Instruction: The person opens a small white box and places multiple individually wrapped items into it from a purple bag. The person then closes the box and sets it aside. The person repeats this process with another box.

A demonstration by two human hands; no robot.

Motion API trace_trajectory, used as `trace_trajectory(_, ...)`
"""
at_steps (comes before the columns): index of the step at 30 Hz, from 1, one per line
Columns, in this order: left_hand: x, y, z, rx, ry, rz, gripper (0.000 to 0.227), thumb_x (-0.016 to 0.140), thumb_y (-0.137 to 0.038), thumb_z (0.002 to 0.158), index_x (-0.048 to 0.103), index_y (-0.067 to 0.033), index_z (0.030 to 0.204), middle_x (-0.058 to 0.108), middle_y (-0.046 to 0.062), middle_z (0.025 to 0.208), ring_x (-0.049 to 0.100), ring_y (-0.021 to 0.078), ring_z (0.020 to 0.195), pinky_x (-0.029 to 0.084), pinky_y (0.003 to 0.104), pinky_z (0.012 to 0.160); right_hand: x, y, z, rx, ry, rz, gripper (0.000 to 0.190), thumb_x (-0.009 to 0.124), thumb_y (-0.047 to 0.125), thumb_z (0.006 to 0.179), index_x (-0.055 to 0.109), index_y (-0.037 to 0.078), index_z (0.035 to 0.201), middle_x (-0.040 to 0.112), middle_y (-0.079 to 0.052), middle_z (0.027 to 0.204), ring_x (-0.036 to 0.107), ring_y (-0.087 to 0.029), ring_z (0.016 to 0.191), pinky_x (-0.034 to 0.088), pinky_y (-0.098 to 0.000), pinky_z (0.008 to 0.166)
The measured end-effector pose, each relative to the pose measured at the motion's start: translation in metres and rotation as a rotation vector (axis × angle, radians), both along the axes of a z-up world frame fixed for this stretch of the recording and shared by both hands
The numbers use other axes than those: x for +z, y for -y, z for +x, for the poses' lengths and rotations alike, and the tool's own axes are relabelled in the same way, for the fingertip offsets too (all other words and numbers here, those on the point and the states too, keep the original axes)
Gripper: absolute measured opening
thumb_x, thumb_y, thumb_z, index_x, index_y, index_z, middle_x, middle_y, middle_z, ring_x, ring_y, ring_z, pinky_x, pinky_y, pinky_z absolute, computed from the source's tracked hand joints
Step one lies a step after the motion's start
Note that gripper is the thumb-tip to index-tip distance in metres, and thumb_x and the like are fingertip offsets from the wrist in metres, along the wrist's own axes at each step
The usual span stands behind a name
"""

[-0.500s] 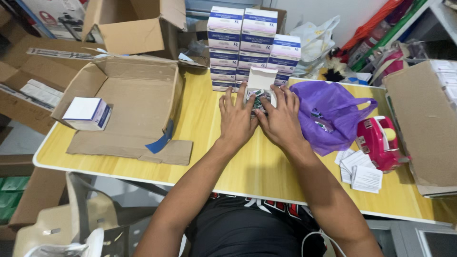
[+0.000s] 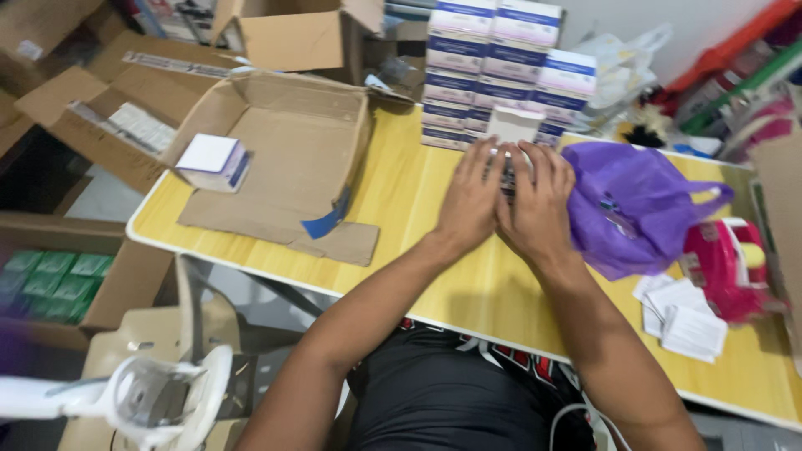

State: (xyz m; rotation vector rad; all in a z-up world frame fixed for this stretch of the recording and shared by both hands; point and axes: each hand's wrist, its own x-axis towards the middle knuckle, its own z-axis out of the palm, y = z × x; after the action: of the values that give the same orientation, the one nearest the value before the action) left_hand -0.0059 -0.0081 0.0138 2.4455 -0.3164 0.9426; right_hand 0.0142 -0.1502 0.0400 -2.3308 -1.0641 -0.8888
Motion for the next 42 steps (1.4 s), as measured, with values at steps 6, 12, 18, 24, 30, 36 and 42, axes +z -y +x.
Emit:
trace_trajectory(6, 0.047, -0.017, -0.044, 0.03, 0.247, -0.015, 0.057, 0.066, 0.001, 0.085, 0.057, 0.001, 0.141, 0.046, 0.023, 0.15, 0.042, 0.0462, 0.146, 0.035, 0.05, 0.124, 0.036, -0.006, -0.018, 0.069, 0.18, 0.053, 0.055, 0.074, 0.008, 0.096, 0.059, 0.005, 0.149, 0.054, -0.016, 0.146, 0.05, -0.037, 0.137, 0.039, -0.0526, 0.118)
trace_trajectory(12, 0.073, -0.179, -0.092, 0.316, 0.6, -0.359, 0.021, 0.065, 0.0, 0.093, 0.068, -0.0028, 0.113, 0.07, 0.014, 0.122, 0.067, 0.0286, 0.117, 0.052, 0.041, 0.109, 0.053, -0.016, -0.042, 0.16, 0.156, 0.023, 0.055, 0.079, 0.011, 0.092, 0.062, 0.007, 0.144, 0.054, -0.02, 0.143, 0.051, -0.04, 0.132, 0.04, -0.0522, 0.111)
trace_trajectory(18, -0.014, -0.32, -0.104, 1.004, 0.096, -0.017, 0.081, 0.093, -0.035, 0.067, 0.061, 0.0068, 0.128, 0.057, 0.034, 0.128, 0.045, 0.0527, 0.128, 0.026, 0.063, 0.111, 0.047, -0.019, -0.039, 0.191, 0.097, 0.016, 0.051, 0.081, 0.014, 0.086, 0.065, 0.009, 0.134, 0.054, -0.018, 0.14, 0.052, -0.039, 0.13, 0.043, -0.0512, 0.109)
trace_trajectory(24, -0.064, -0.35, -0.117, 1.095, -0.102, -0.165, 0.059, 0.086, -0.016, 0.08, 0.066, -0.0065, 0.134, 0.045, 0.035, 0.143, 0.046, 0.053, 0.126, 0.038, 0.059, 0.107, 0.032, 0.01, -0.012, 0.066, 0.088, 0.016, 0.044, 0.08, 0.011, 0.087, 0.067, 0.01, 0.129, 0.054, -0.019, 0.142, 0.051, -0.041, 0.129, 0.043, -0.0503, 0.11)
trace_trajectory(30, 0.012, -0.301, -0.126, 0.943, 0.164, -0.361, 0.081, 0.093, -0.019, 0.077, 0.047, -0.0011, 0.141, 0.044, 0.03, 0.139, 0.047, 0.0459, 0.127, 0.043, 0.053, 0.112, 0.025, 0.025, -0.003, 0.019, 0.058, 0.091, 0.039, 0.077, 0.006, 0.089, 0.068, 0.01, 0.126, 0.057, -0.018, 0.139, 0.054, -0.039, 0.126, 0.046, -0.0484, 0.109)
trace_trajectory(36, 0.059, -0.147, -0.102, 0.139, 0.121, -0.938, 0.094, 0.083, -0.028, 0.098, 0.016, -0.0066, 0.16, 0.051, 0.014, 0.149, 0.057, 0.0243, 0.135, 0.049, 0.037, 0.118, 0.033, -0.004, -0.024, 0.471, 0.01, 0.17, 0.086, 0.083, 0.033, 0.084, 0.038, -0.003, 0.147, 0.049, -0.03, 0.143, 0.049, -0.048, 0.133, 0.042, -0.0537, 0.112)
trace_trajectory(42, 0.025, -0.077, -0.032, -0.642, -0.507, -1.976, 0.052, 0.047, -0.042, 0.108, 0.046, -0.0069, 0.146, 0.054, 0.018, 0.132, 0.059, 0.0302, 0.115, 0.05, 0.046, 0.102, 0.046, -0.048, -0.017, 0.314, -0.154, 0.306, 0.068, 0.074, 0.021, 0.103, 0.037, 0.001, 0.156, 0.047, -0.028, 0.155, 0.049, -0.046, 0.146, 0.043, -0.0475, 0.124)
